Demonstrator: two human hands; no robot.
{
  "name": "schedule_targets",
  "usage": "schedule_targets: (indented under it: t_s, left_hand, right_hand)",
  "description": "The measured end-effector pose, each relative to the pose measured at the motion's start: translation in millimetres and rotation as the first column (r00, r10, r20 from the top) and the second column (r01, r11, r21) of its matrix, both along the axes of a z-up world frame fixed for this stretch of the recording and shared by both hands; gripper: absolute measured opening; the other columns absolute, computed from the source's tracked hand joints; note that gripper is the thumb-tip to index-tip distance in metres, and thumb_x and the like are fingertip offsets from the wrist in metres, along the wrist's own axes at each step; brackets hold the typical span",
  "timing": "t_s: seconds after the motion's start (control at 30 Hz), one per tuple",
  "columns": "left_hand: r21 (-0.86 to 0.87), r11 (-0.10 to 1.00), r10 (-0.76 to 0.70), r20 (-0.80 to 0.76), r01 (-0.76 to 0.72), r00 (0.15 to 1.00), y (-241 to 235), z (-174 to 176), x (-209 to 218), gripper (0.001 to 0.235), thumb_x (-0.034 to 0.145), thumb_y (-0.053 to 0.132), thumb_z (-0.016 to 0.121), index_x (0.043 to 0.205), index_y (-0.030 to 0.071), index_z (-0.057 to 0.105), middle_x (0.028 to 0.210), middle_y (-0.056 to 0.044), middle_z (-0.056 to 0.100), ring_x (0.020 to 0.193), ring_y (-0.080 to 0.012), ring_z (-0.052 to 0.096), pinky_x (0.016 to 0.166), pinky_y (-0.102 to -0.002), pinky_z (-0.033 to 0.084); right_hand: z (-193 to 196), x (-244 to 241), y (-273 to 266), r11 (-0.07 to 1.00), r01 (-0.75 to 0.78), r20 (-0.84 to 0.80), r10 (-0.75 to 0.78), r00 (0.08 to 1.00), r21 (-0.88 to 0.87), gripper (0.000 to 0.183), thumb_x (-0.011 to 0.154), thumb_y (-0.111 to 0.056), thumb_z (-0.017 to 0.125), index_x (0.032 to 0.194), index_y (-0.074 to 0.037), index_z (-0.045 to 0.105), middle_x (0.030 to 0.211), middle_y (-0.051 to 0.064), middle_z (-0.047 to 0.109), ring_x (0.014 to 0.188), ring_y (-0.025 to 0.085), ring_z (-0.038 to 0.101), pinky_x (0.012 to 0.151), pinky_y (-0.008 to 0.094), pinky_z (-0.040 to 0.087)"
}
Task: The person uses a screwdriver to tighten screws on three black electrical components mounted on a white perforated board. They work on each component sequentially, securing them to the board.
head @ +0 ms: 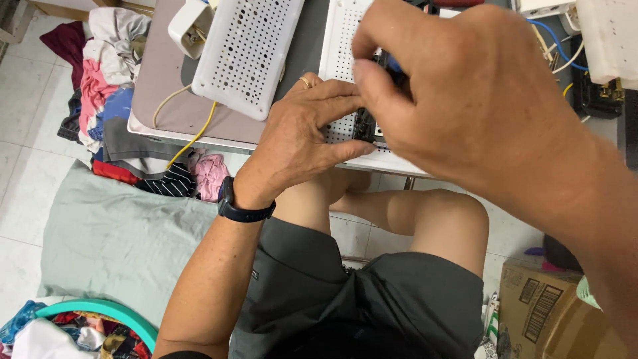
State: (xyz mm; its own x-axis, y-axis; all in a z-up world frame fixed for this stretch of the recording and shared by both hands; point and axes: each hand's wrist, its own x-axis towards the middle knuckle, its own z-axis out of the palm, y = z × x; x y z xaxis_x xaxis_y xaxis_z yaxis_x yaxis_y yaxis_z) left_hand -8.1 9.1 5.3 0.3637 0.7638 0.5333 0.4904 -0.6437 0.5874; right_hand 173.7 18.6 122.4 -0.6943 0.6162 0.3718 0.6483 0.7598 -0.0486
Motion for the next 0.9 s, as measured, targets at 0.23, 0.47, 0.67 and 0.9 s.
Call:
schedule_targets:
  t_s: [0.23,0.47,0.67,0.9]
  left_hand:
    - [0.033,0.999,0.000,-0.003,0.000,1.000,2,-4,-1,0.042,0.080,0.034,0.083,0.107,0.005,0.068,0.114,-0.004,0.064,0.085,-0.0251,0.046,0.077,-0.036,0.046]
    - [-0.014,0.999,0.032,-0.030,-0.033,0.999,1,-6,-2,0.046,0.079,0.038,0.083,0.113,0.011,0.068,0.117,-0.002,0.064,0.091,-0.0245,0.050,0.078,-0.036,0.048]
    - [0.011,1.000,-0.002,-0.001,0.002,1.000,1,-3,1,0.042,0.085,0.040,0.075,0.116,0.012,0.069,0.119,-0.002,0.064,0.086,-0.0240,0.046,0.079,-0.034,0.044]
    - [-0.005,1.000,0.025,-0.014,-0.025,1.000,-2,0,1,0.041,0.081,0.034,0.080,0.114,0.013,0.068,0.116,0.000,0.064,0.084,-0.0226,0.046,0.075,-0.033,0.046]
  right_hand:
    - [13,3,1,0.995,-0.044,-0.001,0.044,0.999,-0.092,0.026,0.094,-0.004,0.058,0.119,0.000,0.063,0.091,0.016,0.065,0.071,0.036,0.060,0.062,0.050,0.044]
    - [6,6,-4,0.997,0.057,0.065,-0.053,0.996,-0.061,0.022,0.094,-0.002,0.059,0.114,-0.007,0.064,0.048,0.006,0.043,0.043,0.028,0.045,0.046,0.043,0.036]
    - [-2,6,4,0.989,-0.060,0.031,0.056,0.998,0.136,0.011,0.111,-0.005,0.073,0.103,-0.011,0.072,0.063,-0.001,0.055,0.049,0.023,0.047,0.046,0.036,0.034]
    - [-5,9,7,0.988,-0.015,0.089,0.001,0.996,0.154,0.010,0.104,-0.019,0.071,0.110,-0.010,0.070,0.077,0.007,0.061,0.071,0.031,0.059,0.058,0.043,0.045]
